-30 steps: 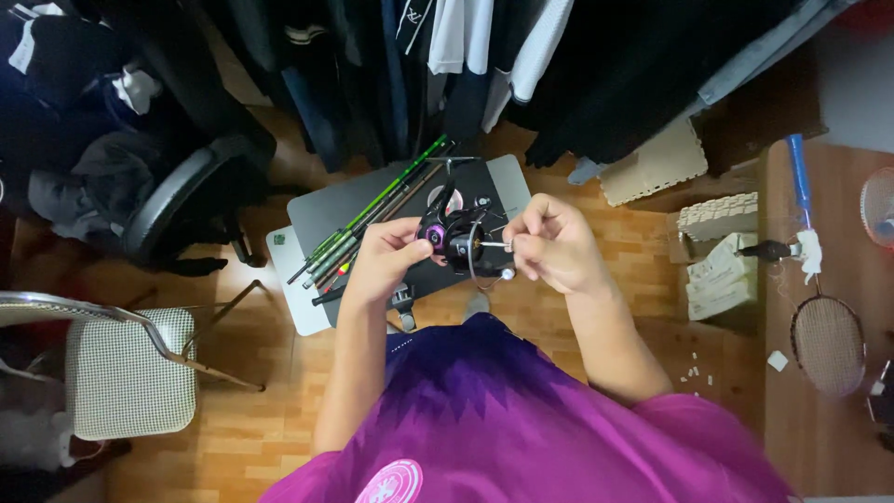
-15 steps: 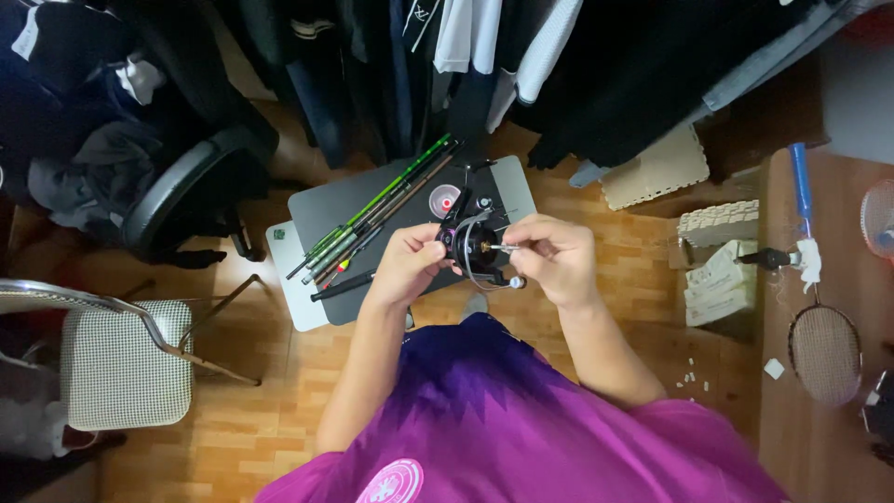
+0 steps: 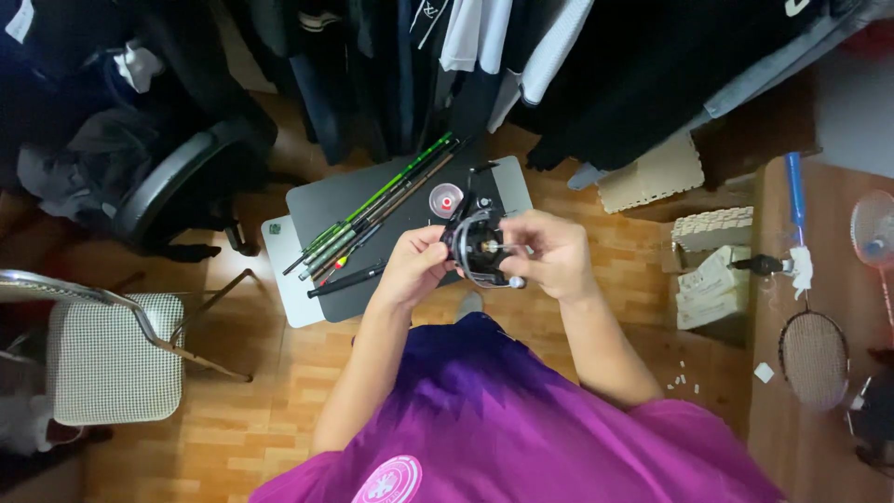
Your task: The person assembles a fishing reel by hand, starting by placing a spool onto the reel body. They then attach the handle and tighten it, followed by attaching the bail arm and securing it. Finally, they test the reel's rotation and handle movement.
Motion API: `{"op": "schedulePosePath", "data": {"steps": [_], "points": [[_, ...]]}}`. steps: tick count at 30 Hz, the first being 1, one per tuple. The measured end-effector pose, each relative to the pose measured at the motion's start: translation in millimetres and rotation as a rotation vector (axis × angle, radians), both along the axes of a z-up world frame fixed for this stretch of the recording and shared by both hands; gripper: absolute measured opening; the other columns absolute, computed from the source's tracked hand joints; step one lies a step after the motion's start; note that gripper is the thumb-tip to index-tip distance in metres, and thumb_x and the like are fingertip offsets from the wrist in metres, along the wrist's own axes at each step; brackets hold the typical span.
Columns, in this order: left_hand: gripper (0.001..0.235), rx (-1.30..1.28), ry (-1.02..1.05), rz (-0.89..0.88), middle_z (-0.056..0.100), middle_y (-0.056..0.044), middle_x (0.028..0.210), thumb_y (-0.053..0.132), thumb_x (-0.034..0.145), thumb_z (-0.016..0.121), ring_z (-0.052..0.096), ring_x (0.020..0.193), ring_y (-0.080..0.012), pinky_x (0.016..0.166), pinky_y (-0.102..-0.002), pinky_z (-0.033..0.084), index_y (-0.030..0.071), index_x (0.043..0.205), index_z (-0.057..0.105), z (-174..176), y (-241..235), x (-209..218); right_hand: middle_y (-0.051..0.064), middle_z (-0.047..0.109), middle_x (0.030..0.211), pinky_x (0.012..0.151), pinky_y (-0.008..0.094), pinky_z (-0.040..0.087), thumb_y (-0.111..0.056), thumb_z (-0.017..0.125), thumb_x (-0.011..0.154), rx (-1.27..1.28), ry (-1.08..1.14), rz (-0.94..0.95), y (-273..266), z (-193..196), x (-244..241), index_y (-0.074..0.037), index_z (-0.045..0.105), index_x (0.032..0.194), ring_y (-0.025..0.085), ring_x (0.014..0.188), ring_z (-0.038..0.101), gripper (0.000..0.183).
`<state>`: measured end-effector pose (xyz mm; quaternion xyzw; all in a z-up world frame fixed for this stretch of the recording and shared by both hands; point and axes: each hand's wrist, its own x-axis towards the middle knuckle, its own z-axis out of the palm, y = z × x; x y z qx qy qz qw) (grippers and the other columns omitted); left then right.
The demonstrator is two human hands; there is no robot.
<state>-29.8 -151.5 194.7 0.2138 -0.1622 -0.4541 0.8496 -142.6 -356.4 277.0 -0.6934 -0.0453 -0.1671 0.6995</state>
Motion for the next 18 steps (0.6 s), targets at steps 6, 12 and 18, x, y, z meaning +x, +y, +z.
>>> {"op": "schedulePosePath", "data": {"steps": [6, 12, 18], "points": [[0.047, 0.039, 0.079, 0.055, 0.074, -0.010, 0.113, 0.029, 0.093, 0.082, 0.071, 0.102, -0.0201, 0.095, -0.039, 0.057, -0.005, 0.121, 0.067, -15.7, 9.9, 19.8, 0.004, 0.062, 0.080, 0.053, 0.023, 0.041, -0.011, 0.068, 0.097, 0.366, 0.090, -0.403, -31.5, -49.8, 52.9, -0.006, 0.056, 0.135, 0.008, 0.062, 0.050, 0.040], [0.053, 0.066, 0.068, 0.093, 0.072, -0.011, 0.118, 0.034, 0.094, 0.085, 0.068, 0.106, -0.0191, 0.098, -0.036, 0.052, -0.006, 0.125, 0.068, -57.5, 7.5, 49.7, 0.006, 0.067, 0.088, 0.063, 0.026, 0.048, -0.010, 0.072, 0.095, 0.034, 0.348, -0.613, -122.0, -233.1, 78.1, -0.003, 0.064, 0.124, 0.011, 0.070, 0.058, 0.031], [0.044, 0.182, 0.126, 0.229, 0.073, -0.006, 0.111, 0.024, 0.085, 0.082, 0.071, 0.101, -0.0185, 0.094, -0.038, 0.058, 0.002, 0.120, 0.067, -3.9, -24.0, 81.6, 0.015, 0.078, 0.102, 0.081, 0.032, 0.057, -0.017, 0.081, 0.082, -0.383, 0.666, -0.547, -164.0, -351.4, 83.3, -0.004, 0.072, 0.113, 0.020, 0.092, 0.074, 0.035]]}}
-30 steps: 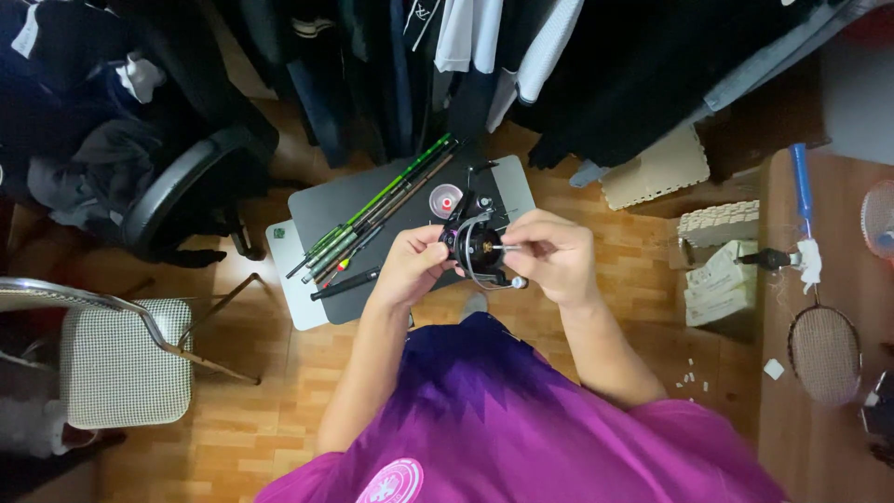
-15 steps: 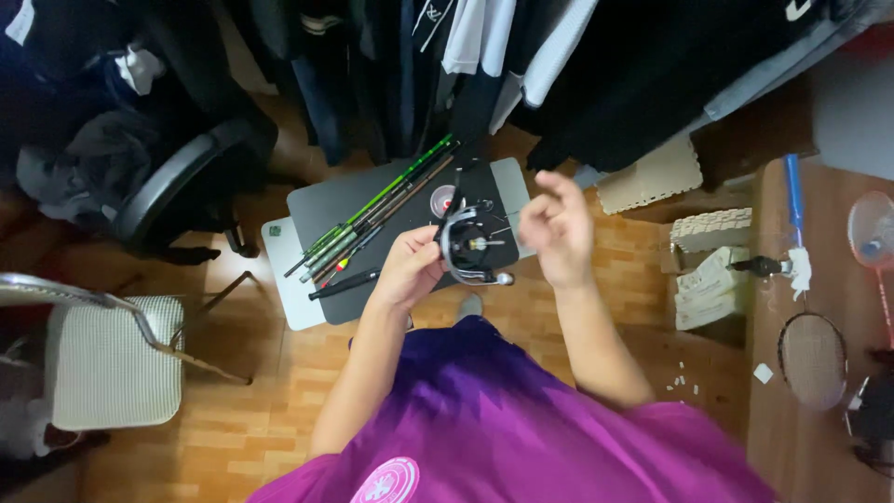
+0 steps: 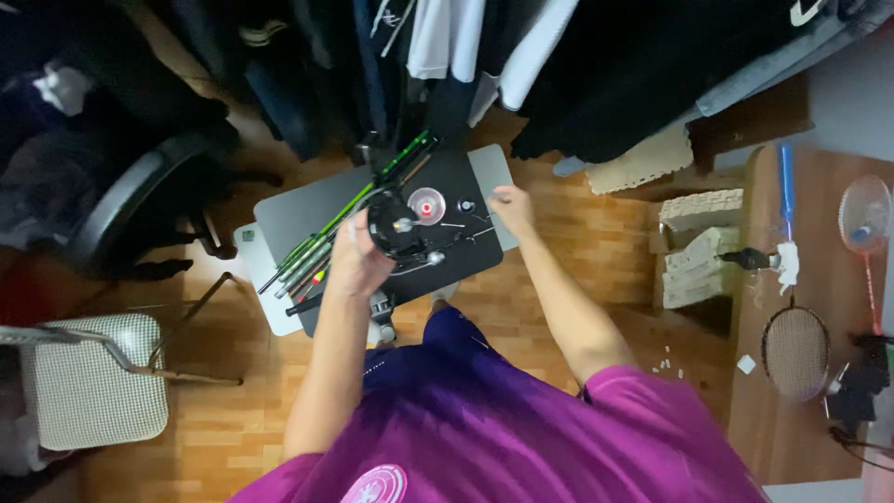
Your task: The person assembles a fishing reel by hand, starting by placing a spool onto the reel body. They then attach the handle and tighten it, followed by attaching the bail arm and securing it. Finally, they test the reel's rotation and handle movement.
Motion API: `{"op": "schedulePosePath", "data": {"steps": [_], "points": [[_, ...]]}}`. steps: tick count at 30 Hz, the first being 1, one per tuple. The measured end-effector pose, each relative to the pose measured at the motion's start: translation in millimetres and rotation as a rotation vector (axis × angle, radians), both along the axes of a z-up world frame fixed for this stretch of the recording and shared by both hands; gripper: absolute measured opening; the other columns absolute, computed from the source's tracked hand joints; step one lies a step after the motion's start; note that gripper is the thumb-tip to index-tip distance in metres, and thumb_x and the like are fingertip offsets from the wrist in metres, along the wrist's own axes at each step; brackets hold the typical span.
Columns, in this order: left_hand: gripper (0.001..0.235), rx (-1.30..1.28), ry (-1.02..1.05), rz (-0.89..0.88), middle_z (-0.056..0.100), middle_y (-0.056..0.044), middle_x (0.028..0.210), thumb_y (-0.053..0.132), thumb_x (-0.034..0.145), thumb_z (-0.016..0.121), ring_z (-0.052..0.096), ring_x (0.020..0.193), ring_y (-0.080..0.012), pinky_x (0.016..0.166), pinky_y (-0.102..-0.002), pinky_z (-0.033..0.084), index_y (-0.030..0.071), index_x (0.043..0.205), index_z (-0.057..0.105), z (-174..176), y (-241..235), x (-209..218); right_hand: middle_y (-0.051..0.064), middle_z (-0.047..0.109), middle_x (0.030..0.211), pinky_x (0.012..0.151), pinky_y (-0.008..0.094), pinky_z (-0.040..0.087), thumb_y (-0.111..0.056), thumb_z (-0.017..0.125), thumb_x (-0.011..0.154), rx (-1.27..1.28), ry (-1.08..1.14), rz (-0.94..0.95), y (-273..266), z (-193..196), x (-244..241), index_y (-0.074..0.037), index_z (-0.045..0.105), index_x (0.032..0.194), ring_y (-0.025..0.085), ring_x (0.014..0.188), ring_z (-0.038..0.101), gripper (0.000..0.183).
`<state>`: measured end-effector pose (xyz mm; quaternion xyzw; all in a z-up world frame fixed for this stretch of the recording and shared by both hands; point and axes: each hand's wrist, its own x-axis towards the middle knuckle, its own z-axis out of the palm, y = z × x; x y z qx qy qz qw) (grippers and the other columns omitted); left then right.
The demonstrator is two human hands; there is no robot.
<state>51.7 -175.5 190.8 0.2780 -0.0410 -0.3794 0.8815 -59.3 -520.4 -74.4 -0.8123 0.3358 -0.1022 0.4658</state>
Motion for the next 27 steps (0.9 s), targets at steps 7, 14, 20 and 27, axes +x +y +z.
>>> {"op": "schedulePosePath", "data": {"steps": [7, 14, 20, 27], "points": [[0.019, 0.123, 0.041, 0.128, 0.071, -0.010, 0.098, 0.011, 0.095, 0.075, 0.070, 0.084, -0.0210, 0.076, -0.035, 0.059, -0.002, 0.106, 0.068, -41.9, -16.2, 19.1, 0.011, 0.076, 0.111, 0.088, 0.038, 0.056, -0.026, 0.082, 0.077, 0.005, 0.518, 0.126, -2.1, -7.9, 22.8, -0.011, 0.069, 0.123, 0.026, 0.102, 0.072, 0.050], [0.023, 0.210, 0.019, 0.250, 0.069, -0.013, 0.088, 0.016, 0.099, 0.067, 0.066, 0.076, -0.0205, 0.066, -0.032, 0.053, -0.007, 0.098, 0.067, -29.3, -8.3, 9.2, 0.019, 0.060, 0.135, 0.100, 0.043, 0.051, -0.027, 0.088, 0.069, -0.074, 0.503, 0.349, 16.2, -84.1, 40.8, -0.017, 0.048, 0.146, 0.036, 0.122, 0.060, 0.087], [0.032, 0.309, -0.023, 0.280, 0.067, -0.023, 0.076, 0.022, 0.099, 0.063, 0.066, 0.061, -0.0313, 0.053, -0.039, 0.054, -0.006, 0.084, 0.064, -45.2, 0.4, 5.4, 0.021, 0.061, 0.130, 0.100, 0.045, 0.050, -0.028, 0.091, 0.068, -0.074, 0.593, 0.260, 21.9, -136.2, 43.3, -0.015, 0.051, 0.141, 0.040, 0.120, 0.060, 0.085], [0.025, 0.248, 0.278, 0.353, 0.068, -0.019, 0.070, 0.023, 0.093, 0.063, 0.068, 0.056, -0.0316, 0.049, -0.041, 0.057, -0.001, 0.085, 0.065, -14.0, -2.1, 19.3, 0.015, 0.074, 0.107, 0.083, 0.037, 0.058, -0.022, 0.081, 0.082, 0.278, 0.400, 0.007, 17.5, -126.9, 39.9, -0.005, 0.066, 0.122, 0.027, 0.097, 0.072, 0.046]]}}
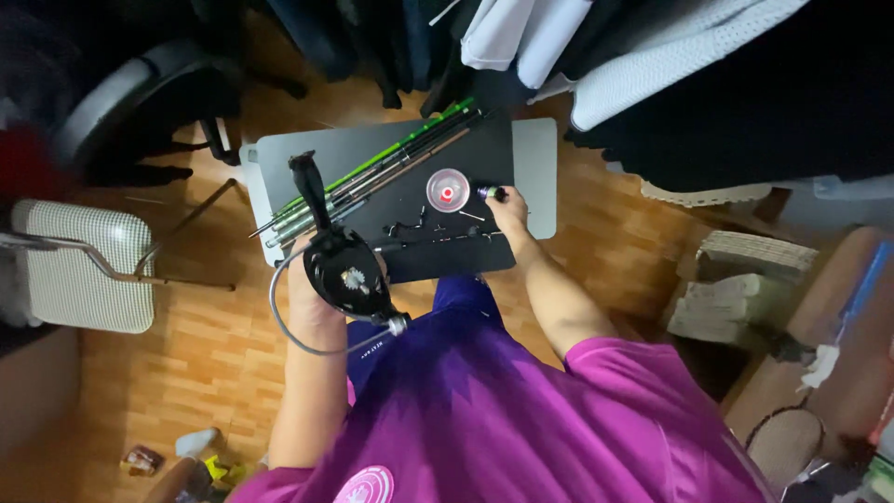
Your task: The person assembles a fishing reel by hand, starting by placing a spool onto the reel body. They then attach the handle and tighten it, followed by attaching the bail arm and securing it. Finally, they test the reel's rotation and handle movement.
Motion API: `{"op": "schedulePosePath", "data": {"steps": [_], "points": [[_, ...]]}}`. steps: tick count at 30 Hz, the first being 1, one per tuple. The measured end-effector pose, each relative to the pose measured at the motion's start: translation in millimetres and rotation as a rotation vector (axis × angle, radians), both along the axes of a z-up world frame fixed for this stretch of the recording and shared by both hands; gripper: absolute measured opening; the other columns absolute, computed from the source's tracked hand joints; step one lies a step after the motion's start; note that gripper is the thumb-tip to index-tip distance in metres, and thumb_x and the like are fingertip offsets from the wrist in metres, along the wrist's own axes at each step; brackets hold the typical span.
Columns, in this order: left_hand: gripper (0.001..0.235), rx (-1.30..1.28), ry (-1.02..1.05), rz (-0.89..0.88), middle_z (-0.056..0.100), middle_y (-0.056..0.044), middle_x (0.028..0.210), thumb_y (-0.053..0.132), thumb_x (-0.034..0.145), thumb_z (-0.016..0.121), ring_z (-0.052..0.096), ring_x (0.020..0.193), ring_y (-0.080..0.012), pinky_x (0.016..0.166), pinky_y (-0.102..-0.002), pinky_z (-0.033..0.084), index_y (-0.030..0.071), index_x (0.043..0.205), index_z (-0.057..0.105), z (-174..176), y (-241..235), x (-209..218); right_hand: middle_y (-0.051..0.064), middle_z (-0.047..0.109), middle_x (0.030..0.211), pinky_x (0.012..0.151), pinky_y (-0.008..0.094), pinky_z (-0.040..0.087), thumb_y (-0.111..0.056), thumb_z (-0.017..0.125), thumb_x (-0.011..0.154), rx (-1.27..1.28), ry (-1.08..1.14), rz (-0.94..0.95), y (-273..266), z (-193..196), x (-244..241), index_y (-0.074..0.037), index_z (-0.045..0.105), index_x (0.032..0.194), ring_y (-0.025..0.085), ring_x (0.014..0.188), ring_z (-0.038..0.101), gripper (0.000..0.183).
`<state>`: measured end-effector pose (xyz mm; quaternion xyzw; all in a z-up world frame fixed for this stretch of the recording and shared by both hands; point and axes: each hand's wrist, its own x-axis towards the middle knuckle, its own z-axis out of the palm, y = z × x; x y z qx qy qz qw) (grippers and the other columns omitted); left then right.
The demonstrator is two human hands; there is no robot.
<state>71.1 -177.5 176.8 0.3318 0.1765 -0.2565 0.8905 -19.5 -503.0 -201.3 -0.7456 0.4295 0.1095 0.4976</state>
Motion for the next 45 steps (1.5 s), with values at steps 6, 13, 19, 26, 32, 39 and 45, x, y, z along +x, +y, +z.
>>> {"op": "schedulePosePath", "data": {"steps": [6, 13, 19, 26, 32, 39, 45], "points": [[0.025, 0.057, -0.298, -0.176, 0.070, -0.010, 0.091, 0.017, 0.092, 0.073, 0.066, 0.077, -0.0162, 0.068, -0.028, 0.054, -0.006, 0.099, 0.070, -12.0, 28.1, -4.8, 0.006, 0.069, 0.103, 0.076, 0.027, 0.055, -0.011, 0.073, 0.091, 0.390, -0.431, -0.184, 9.4, 78.8, 5.5, -0.002, 0.065, 0.123, 0.012, 0.089, 0.067, 0.034], [0.029, -0.036, -0.335, -0.201, 0.070, -0.008, 0.091, 0.018, 0.089, 0.080, 0.066, 0.078, -0.0159, 0.069, -0.029, 0.054, -0.007, 0.098, 0.069, 20.1, 59.0, -9.8, 0.005, 0.069, 0.108, 0.089, 0.028, 0.055, -0.008, 0.069, 0.093, 0.316, -0.734, -0.149, 42.2, 190.7, 17.0, 0.002, 0.067, 0.123, 0.013, 0.098, 0.065, 0.031], [0.032, -0.123, -0.421, -0.214, 0.065, -0.005, 0.092, 0.020, 0.091, 0.085, 0.062, 0.080, -0.0133, 0.070, -0.027, 0.052, -0.005, 0.100, 0.067, 40.2, 95.7, -21.2, 0.011, 0.070, 0.113, 0.098, 0.042, 0.059, -0.011, 0.053, 0.094, 0.607, -0.940, -0.214, 89.1, 322.9, 27.0, 0.005, 0.063, 0.119, 0.023, 0.104, 0.070, 0.031], [0.034, -0.209, -0.435, -0.323, 0.072, -0.009, 0.103, 0.017, 0.088, 0.086, 0.070, 0.091, -0.0170, 0.083, -0.033, 0.059, -0.006, 0.109, 0.070, 51.2, 131.2, -36.8, 0.015, 0.068, 0.107, 0.086, 0.048, 0.063, -0.018, 0.052, 0.095, 0.667, -0.940, -0.204, 133.7, 363.7, 7.5, 0.005, 0.059, 0.118, 0.028, 0.096, 0.069, 0.033], [0.037, -0.256, -0.435, -0.352, 0.072, -0.009, 0.106, 0.016, 0.088, 0.086, 0.070, 0.093, -0.0172, 0.085, -0.033, 0.059, -0.006, 0.112, 0.070, 45.2, 141.8, -42.4, 0.013, 0.067, 0.100, 0.079, 0.046, 0.064, -0.018, 0.050, 0.099, 0.663, -0.971, -0.153, 153.6, 389.3, -8.2, 0.007, 0.060, 0.123, 0.023, 0.086, 0.068, 0.036], [0.045, -0.340, -0.436, -0.309, 0.071, -0.007, 0.105, 0.018, 0.083, 0.087, 0.069, 0.094, -0.0168, 0.085, -0.032, 0.058, -0.005, 0.117, 0.066, 37.7, 128.7, -48.3, 0.010, 0.063, 0.076, 0.057, 0.044, 0.060, -0.027, 0.050, 0.108, 0.706, -0.858, -0.153, 150.7, 382.6, -20.1, 0.001, 0.063, 0.111, 0.019, 0.051, 0.058, 0.031], [0.047, -0.260, -0.361, -0.288, 0.071, -0.008, 0.104, 0.017, 0.077, 0.087, 0.071, 0.093, -0.0188, 0.086, -0.033, 0.059, -0.005, 0.113, 0.066, 43.1, 101.0, -55.0, 0.010, 0.064, 0.069, 0.050, 0.043, 0.059, -0.038, 0.051, 0.102, 0.931, -0.559, -0.240, 144.9, 387.5, -22.2, -0.002, 0.061, 0.091, 0.020, 0.050, 0.062, 0.038]]}}
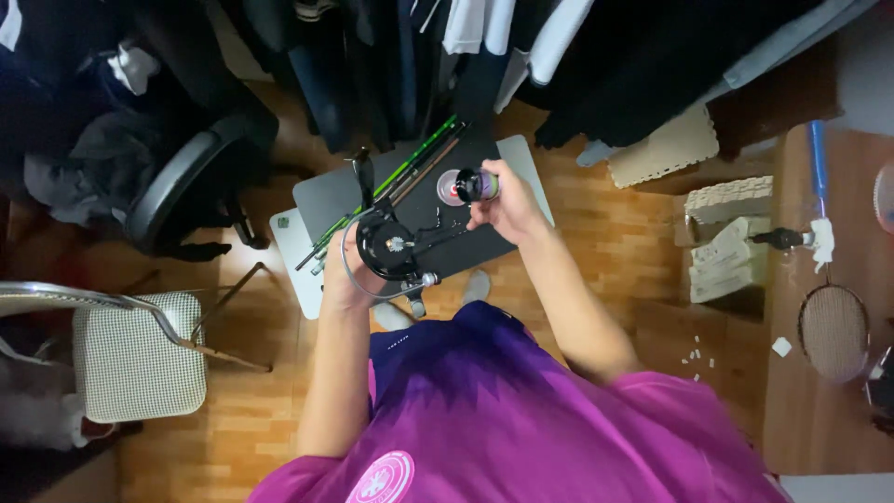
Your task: The person assembles a fishing reel by hand, starting by placing a spool onto the reel body. They then attach the handle and tighten it, followed by attaching the bail arm and securing it. Finally, they test the reel's rotation and handle movement.
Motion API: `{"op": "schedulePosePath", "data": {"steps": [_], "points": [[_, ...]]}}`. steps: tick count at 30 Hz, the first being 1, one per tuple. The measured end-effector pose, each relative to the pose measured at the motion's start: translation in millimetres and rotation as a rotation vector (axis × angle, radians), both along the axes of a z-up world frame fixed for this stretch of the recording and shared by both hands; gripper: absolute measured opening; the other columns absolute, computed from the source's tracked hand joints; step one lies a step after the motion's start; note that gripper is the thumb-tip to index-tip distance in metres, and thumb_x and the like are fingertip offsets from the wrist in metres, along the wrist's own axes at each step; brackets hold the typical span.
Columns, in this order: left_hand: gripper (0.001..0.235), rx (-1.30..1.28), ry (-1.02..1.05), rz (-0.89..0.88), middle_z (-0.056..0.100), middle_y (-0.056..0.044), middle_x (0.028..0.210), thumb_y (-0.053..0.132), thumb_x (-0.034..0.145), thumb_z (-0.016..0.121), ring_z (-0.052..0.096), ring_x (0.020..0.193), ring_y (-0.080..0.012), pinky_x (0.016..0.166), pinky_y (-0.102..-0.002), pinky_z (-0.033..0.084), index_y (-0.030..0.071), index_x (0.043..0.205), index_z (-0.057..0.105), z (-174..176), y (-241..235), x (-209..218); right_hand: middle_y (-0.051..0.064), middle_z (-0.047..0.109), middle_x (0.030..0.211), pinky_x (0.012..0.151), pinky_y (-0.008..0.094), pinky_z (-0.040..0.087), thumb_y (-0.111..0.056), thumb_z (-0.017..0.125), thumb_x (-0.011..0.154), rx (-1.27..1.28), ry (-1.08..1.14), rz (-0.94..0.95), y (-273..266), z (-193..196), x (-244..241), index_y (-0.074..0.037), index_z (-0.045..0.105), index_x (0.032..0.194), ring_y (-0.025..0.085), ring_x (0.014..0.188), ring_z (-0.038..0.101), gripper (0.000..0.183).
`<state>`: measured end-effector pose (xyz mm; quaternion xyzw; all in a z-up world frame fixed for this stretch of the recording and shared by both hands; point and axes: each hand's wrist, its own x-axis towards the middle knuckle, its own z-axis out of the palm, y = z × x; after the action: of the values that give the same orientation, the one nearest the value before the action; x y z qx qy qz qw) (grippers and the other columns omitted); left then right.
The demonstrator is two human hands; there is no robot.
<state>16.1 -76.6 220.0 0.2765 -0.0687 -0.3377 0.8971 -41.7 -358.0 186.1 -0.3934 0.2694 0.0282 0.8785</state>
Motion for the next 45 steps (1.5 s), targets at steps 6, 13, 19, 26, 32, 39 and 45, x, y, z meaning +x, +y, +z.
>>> {"op": "schedulePosePath", "data": {"steps": [6, 13, 19, 26, 32, 39, 45], "points": [[0.043, -0.029, -0.015, 0.013, 0.071, -0.009, 0.104, 0.015, 0.081, 0.087, 0.070, 0.093, -0.0197, 0.085, -0.034, 0.058, -0.004, 0.113, 0.066, -17.2, -13.0, -3.0, 0.006, 0.064, 0.080, 0.050, 0.040, 0.055, -0.040, 0.050, 0.104, -0.138, -0.060, 0.101, -4.5, 29.1, -2.2, -0.005, 0.066, 0.111, 0.015, 0.055, 0.057, 0.039], [0.043, -0.071, -0.052, 0.011, 0.072, -0.013, 0.107, 0.021, 0.088, 0.086, 0.071, 0.095, -0.0224, 0.087, -0.037, 0.059, -0.007, 0.114, 0.067, -17.7, -25.0, -3.7, 0.005, 0.058, 0.069, 0.042, 0.037, 0.052, -0.053, 0.041, 0.108, -0.153, -0.039, 0.082, -23.6, 15.9, -1.7, -0.006, 0.064, 0.102, 0.012, 0.045, 0.049, 0.053], [0.045, -0.020, -0.065, 0.010, 0.072, -0.010, 0.110, 0.020, 0.087, 0.086, 0.071, 0.099, -0.0196, 0.093, -0.035, 0.058, -0.006, 0.119, 0.068, -8.2, -33.0, -4.6, 0.004, 0.057, 0.070, 0.044, 0.037, 0.050, -0.047, 0.043, 0.109, -0.160, -0.026, 0.082, -14.8, 37.5, -5.6, -0.007, 0.062, 0.101, 0.014, 0.046, 0.049, 0.045], [0.042, -0.038, -0.033, 0.020, 0.074, -0.011, 0.111, 0.023, 0.092, 0.082, 0.071, 0.100, -0.0193, 0.093, -0.034, 0.057, -0.006, 0.119, 0.067, -41.7, -40.7, -16.6, 0.014, 0.063, 0.076, 0.049, 0.041, 0.056, -0.037, 0.040, 0.112, -0.259, -0.355, -0.067, -12.6, 72.6, -16.4, -0.001, 0.061, 0.095, 0.023, 0.056, 0.061, 0.044], [0.042, -0.022, -0.047, -0.014, 0.074, -0.011, 0.106, 0.024, 0.094, 0.082, 0.069, 0.092, -0.0170, 0.083, -0.032, 0.054, -0.008, 0.119, 0.069, -53.1, -51.0, -30.7, 0.018, 0.064, 0.080, 0.049, 0.038, 0.053, -0.027, 0.043, 0.109, -0.363, -0.474, -0.009, -5.2, 134.0, -20.8, 0.004, 0.061, 0.091, 0.024, 0.058, 0.064, 0.040], [0.030, 0.109, -0.227, 0.068, 0.075, -0.010, 0.099, 0.019, 0.095, 0.076, 0.071, 0.087, -0.0189, 0.083, -0.035, 0.059, -0.007, 0.110, 0.070, -15.5, -61.1, -34.6, 0.014, 0.069, 0.087, 0.075, 0.031, 0.053, -0.015, 0.049, 0.105, -0.814, -0.515, -0.077, -20.5, 114.9, -20.2, 0.006, 0.064, 0.087, 0.018, 0.078, 0.065, 0.031], [0.024, 0.282, -0.266, 0.124, 0.075, -0.012, 0.103, 0.005, 0.096, 0.071, 0.072, 0.090, -0.0191, 0.087, -0.034, 0.059, -0.009, 0.115, 0.070, 4.1, -59.8, -38.9, 0.015, 0.070, 0.090, 0.076, 0.032, 0.054, -0.012, 0.050, 0.103, -0.715, -0.514, -0.046, -15.3, 116.9, -16.4, 0.006, 0.063, 0.091, 0.019, 0.080, 0.066, 0.025]]}}
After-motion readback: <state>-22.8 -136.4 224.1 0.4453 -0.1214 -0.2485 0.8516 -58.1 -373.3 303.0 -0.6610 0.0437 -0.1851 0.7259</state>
